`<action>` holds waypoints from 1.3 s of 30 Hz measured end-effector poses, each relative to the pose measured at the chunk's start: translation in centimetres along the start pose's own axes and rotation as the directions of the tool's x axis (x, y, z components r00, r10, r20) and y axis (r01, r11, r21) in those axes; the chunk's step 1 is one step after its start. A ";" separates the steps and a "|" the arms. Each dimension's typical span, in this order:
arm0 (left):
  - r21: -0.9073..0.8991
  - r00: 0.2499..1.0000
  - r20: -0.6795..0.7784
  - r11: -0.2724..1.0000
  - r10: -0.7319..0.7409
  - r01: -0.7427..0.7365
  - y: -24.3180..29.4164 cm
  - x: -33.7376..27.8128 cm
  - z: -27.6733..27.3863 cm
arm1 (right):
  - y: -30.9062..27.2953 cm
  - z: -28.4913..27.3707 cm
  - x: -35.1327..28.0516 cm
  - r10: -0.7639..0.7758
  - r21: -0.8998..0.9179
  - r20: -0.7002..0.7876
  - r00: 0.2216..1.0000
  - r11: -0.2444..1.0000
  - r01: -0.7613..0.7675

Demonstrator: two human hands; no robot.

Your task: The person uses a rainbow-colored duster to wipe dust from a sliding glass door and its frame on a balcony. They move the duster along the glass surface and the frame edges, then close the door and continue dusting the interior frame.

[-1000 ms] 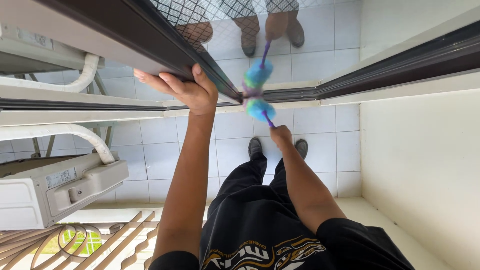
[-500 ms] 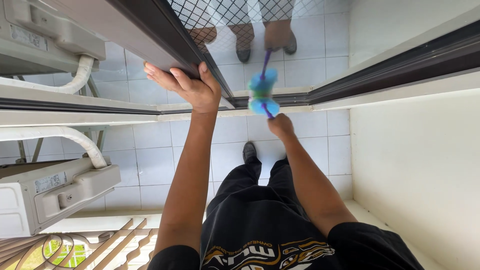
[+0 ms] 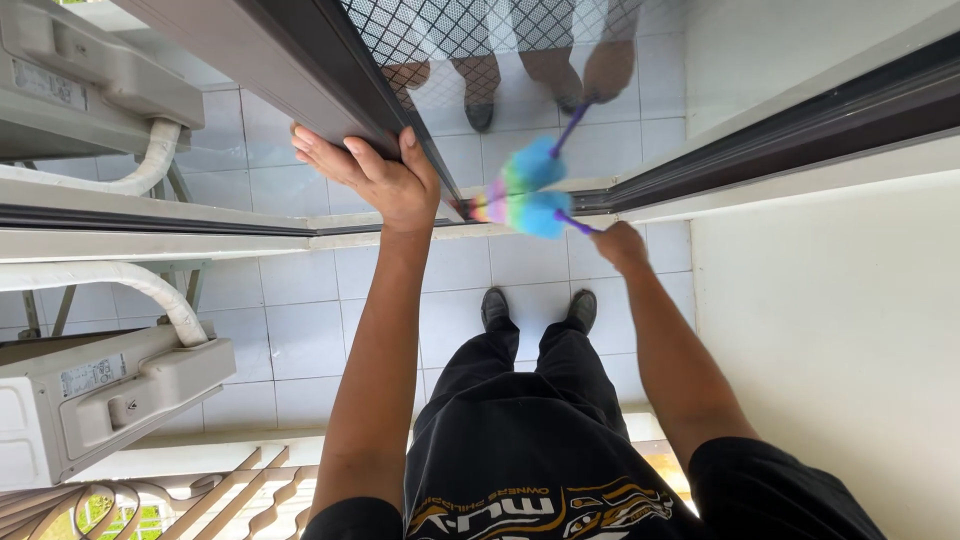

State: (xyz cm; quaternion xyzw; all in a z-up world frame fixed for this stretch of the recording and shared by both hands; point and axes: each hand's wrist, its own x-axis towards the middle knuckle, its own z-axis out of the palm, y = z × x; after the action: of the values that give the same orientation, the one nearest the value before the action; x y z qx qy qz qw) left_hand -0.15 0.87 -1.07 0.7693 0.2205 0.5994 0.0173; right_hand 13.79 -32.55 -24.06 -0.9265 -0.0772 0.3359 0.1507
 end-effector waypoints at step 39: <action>-0.148 0.766 0.556 0.868 -0.323 0.473 3.5 -7.6 -11.3 | -10.6 -6.4 -3.6 -0.024 -0.193 0.045 0.999 0.981 0.032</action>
State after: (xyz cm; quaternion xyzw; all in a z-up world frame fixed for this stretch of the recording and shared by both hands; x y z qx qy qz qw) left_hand -10.92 -7.73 -3.83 0.8249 0.2803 0.3791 0.3120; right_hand 14.71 -24.91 -13.72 -0.9283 -0.1255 0.3442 0.0629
